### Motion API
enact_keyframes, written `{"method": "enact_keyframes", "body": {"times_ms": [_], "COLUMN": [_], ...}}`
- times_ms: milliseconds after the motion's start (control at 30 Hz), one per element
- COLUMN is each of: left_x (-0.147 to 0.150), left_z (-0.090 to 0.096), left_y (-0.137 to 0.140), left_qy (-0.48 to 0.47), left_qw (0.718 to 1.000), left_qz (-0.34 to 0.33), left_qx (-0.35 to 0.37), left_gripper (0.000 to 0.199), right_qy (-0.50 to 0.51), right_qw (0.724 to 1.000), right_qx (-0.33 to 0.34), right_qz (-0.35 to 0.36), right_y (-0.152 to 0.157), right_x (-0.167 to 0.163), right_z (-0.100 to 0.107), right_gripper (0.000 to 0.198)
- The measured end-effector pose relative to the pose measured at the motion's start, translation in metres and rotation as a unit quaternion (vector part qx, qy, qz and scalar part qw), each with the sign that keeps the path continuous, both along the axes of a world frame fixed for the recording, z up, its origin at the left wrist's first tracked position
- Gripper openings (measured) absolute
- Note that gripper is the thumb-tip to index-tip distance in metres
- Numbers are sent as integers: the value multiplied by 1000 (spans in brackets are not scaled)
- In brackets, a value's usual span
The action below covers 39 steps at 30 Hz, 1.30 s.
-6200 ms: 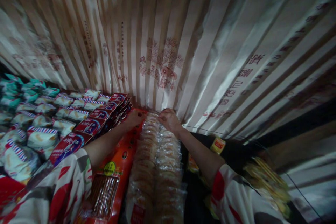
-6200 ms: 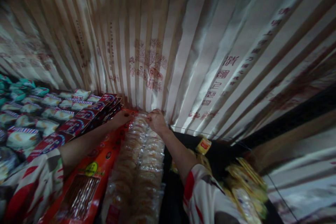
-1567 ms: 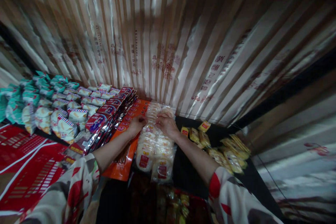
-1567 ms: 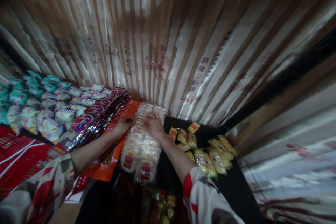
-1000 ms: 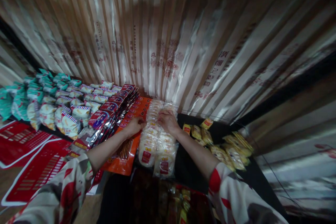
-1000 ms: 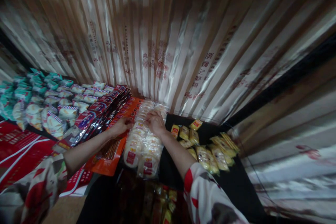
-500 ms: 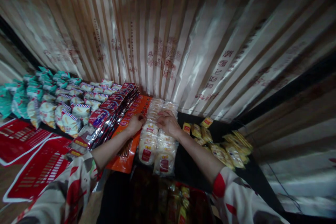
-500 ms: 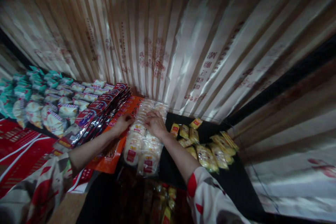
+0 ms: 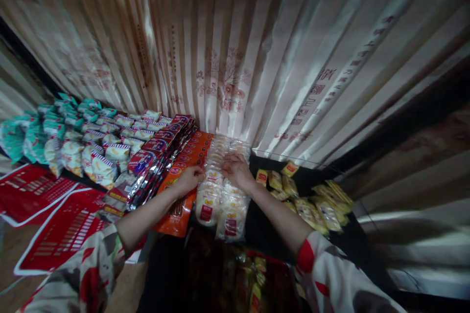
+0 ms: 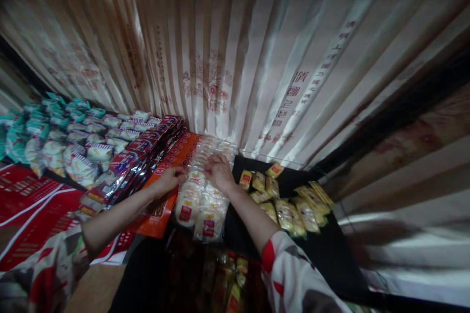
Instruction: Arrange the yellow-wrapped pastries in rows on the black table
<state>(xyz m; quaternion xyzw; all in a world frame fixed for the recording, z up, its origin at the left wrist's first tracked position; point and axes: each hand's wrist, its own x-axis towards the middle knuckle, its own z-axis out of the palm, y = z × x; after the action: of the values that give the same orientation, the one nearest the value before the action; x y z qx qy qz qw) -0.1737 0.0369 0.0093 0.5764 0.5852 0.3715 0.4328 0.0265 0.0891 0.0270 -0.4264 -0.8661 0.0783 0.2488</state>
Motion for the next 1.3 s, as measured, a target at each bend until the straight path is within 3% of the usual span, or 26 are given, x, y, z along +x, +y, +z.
{"method": "enact_keyframes", "body": {"times_ms": [167, 333, 567, 767, 867, 1067, 1200, 1300], "left_x": [5, 0, -1, 2, 0, -3, -1, 0], "left_z": [-6, -8, -4, -12, -14, -11, -10, -12], "left_y": [0, 0, -1, 3, 4, -3, -9, -10], "left_qy": [-28, -76, -40, -68, -73, -2, -7, -8], "left_qw": [999, 997, 998, 997, 997, 995, 998, 998], "left_qz": [43, 0, -22, 5, 20, 38, -19, -51], "left_qx": [9, -25, -42, -27, -10, 89, 59, 29], "left_gripper": [10, 15, 21, 15, 22, 18, 5, 11], "right_qy": [20, 10, -42, -42, -28, 1, -14, -22], "right_qw": [999, 998, 992, 992, 994, 997, 997, 997], "right_qx": [9, 10, -20, -21, -8, 12, 23, 37], "right_qz": [24, 63, 117, 119, 108, 72, 75, 69], "right_y": [-4, -7, -14, -11, -13, -17, -19, -20], "right_x": [7, 11, 1, -2, -4, -6, -9, -11], "right_z": [3, 3, 7, 5, 3, 2, 4, 4], "right_gripper": [12, 9, 10, 7, 11, 13, 13, 14]}}
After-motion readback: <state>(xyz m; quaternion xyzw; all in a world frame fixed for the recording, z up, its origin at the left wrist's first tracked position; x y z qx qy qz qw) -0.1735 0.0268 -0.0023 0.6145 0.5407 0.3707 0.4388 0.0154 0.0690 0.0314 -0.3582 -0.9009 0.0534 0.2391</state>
